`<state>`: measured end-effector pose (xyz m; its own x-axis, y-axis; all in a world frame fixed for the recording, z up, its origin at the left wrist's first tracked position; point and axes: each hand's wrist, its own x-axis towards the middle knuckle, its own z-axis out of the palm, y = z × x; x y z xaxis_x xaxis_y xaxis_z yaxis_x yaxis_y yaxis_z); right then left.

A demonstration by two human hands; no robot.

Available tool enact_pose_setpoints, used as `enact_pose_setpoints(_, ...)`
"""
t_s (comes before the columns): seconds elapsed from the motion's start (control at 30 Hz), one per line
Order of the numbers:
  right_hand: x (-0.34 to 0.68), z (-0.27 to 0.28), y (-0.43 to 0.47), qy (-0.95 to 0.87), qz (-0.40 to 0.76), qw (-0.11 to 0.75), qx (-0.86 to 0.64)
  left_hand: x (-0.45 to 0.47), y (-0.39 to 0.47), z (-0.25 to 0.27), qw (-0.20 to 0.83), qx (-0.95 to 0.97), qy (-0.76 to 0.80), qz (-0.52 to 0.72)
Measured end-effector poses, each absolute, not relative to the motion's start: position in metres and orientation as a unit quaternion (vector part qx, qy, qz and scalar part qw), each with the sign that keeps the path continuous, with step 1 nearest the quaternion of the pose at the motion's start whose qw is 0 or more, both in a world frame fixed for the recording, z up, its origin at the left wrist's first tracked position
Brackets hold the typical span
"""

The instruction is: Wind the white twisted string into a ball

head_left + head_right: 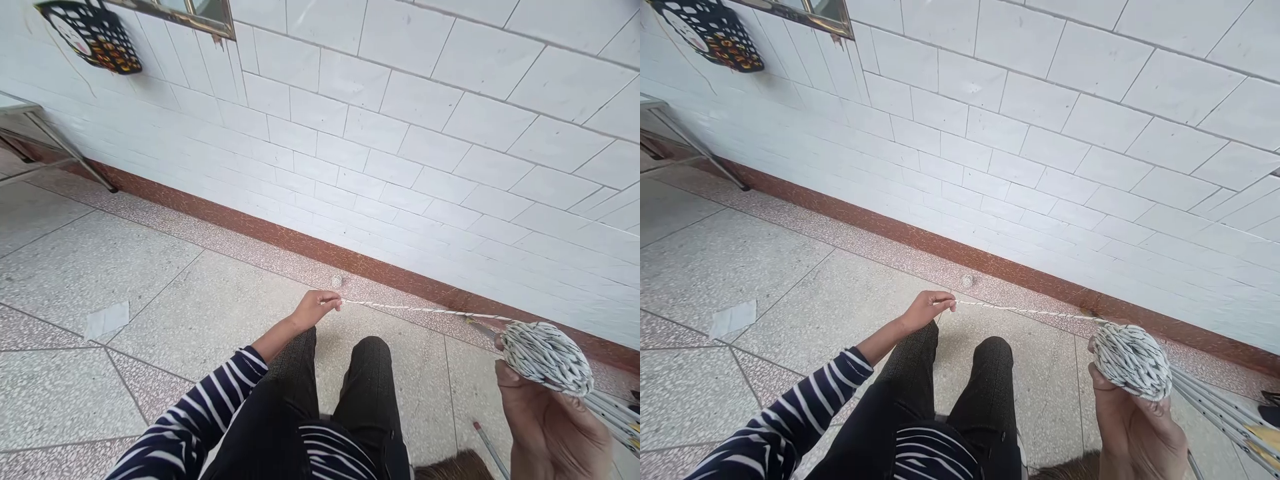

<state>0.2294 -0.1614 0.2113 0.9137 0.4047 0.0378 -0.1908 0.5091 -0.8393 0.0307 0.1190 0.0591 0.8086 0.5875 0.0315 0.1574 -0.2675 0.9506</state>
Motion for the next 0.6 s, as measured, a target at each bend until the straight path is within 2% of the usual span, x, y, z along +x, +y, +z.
enact_pose_setpoints(0.2, 0.230, 0.212, -0.163, -0.123, 0.171, 0.860, -0.465, 0.032, 0.124, 0.048, 0.491, 0.807, 0.265, 0.193)
enact_pose_setpoints(0.43, 0.207, 0.210, -0.160, -0.040, 0.190, 0.822, -0.536, 0.039, 0.137, 0.009, 0.268, 0.901, 0.329, 0.096)
enact_pose_setpoints(0.6, 0.191, 0.217, -0.153, -0.113, 0.200, 0.793, -0.565, 0.042, 0.138, -0.016, 0.278, 0.896, 0.340, 0.060)
